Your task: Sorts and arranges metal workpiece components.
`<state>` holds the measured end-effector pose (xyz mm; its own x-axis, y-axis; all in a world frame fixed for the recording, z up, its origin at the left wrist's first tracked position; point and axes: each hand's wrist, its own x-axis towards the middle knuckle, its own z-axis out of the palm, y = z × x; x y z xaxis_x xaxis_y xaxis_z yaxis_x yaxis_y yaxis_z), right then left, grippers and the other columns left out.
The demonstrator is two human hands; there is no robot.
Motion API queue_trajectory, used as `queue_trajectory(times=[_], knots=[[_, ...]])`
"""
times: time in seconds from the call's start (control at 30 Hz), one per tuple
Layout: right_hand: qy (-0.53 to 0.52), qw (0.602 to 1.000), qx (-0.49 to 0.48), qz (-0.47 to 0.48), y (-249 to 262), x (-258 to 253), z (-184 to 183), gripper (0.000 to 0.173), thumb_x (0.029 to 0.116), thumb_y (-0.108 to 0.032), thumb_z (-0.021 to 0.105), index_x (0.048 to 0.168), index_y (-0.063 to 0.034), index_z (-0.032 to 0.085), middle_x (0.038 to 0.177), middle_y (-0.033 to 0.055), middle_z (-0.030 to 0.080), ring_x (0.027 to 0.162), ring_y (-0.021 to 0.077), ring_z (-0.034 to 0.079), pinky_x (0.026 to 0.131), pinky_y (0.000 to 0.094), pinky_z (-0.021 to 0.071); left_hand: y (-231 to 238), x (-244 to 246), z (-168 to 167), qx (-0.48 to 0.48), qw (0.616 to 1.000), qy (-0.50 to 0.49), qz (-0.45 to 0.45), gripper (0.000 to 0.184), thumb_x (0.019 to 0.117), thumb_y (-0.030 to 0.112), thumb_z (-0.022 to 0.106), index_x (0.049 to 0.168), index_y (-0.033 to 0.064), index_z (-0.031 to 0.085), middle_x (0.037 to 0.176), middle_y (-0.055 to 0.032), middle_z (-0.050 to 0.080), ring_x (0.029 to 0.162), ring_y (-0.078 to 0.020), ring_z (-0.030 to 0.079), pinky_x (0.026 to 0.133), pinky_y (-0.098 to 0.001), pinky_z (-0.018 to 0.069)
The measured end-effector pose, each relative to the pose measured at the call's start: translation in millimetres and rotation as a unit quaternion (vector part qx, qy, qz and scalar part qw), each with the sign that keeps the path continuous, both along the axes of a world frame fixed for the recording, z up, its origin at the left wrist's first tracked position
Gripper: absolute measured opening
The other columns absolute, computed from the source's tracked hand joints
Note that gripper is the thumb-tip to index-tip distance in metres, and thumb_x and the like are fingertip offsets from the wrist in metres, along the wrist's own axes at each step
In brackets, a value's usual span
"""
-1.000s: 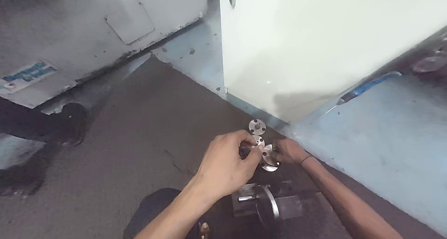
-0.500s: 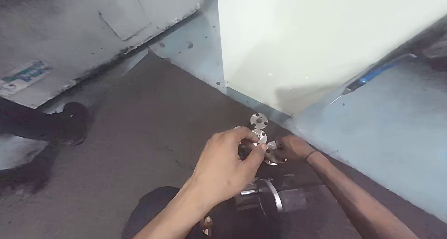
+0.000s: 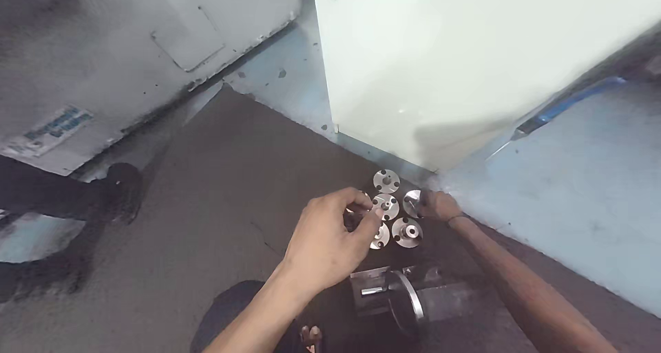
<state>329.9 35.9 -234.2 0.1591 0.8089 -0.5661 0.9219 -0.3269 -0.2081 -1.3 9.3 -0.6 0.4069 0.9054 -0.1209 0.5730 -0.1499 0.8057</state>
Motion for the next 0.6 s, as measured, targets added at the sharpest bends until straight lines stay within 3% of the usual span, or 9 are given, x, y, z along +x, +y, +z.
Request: queue_trajectory(times=[0.03,0.3,0.43,0.53,0.6], knots=[[0.007,1.0,-0.005,-0.006,-3.4,-1.2,-7.0,0.044,0.1015,-0.038,0.061,0.123,0.0002,0.064,0.113,0.0273,0.069,0.11,0.0464,0.066,0.093,0.0651,0.0498,1.2,0.9,-0.9,0.001,1.0,0.002,-0.002,0.017,0.0972,0.034,0.064,0.101,0.0207,0.074,0.084,0.012,0.071,0.07,0.0032,0.066,0.061,-0.0174,0.0557],[0.054,0.998,-0.011,-0.029,-3.0,4.6,-15.6,0.043,0.1011,-0.034,0.062,0.128,-0.0014,0.063,0.114,0.0261,0.069,0.11,0.0456,0.066,0.095,0.0666,0.0485,10.4,7.5,-8.9,-0.01,1.0,0.021,-0.003,0.018,0.0971,0.035,0.064,0.102,0.0209,0.074,0.085,0.0115,0.071,0.072,0.0028,0.066,0.063,-0.0188,0.0563],[-0.038,0.999,0.012,0.018,0.0,-30.3,25.0,0.045,0.0992,-0.031,0.062,0.131,0.0017,0.061,0.128,0.0302,0.061,0.119,0.0487,0.06,0.096,0.0659,0.0472,13.3,9.1,-11.3,-0.007,1.0,0.018,0.001,0.018,0.0967,0.035,0.064,0.102,0.0213,0.075,0.084,0.0125,0.071,0.072,0.0033,0.065,0.063,-0.0181,0.0553],[0.029,0.994,0.076,0.074,5.5,-73.6,51.1,0.044,0.0966,-0.031,0.067,0.127,0.0009,0.065,0.124,0.0287,0.063,0.114,0.0474,0.062,0.094,0.0648,0.0496,14.0,11.0,-13.8,-0.004,1.0,0.022,0.002,0.019,0.0967,0.036,0.064,0.102,0.0215,0.075,0.086,0.0124,0.072,0.074,0.0027,0.066,0.064,-0.0195,0.0562],[0.103,0.984,0.038,0.139,2.7,-110.4,64.1,0.041,0.0986,-0.031,0.064,0.127,-0.0015,0.064,0.121,0.0256,0.065,0.115,0.0444,0.063,0.095,0.0635,0.0495,14.3,14.1,-14.4,-0.009,1.0,0.026,0.0,0.018,0.0965,0.036,0.065,0.102,0.0214,0.074,0.086,0.0117,0.072,0.075,0.002,0.067,0.066,-0.0205,0.0568]])
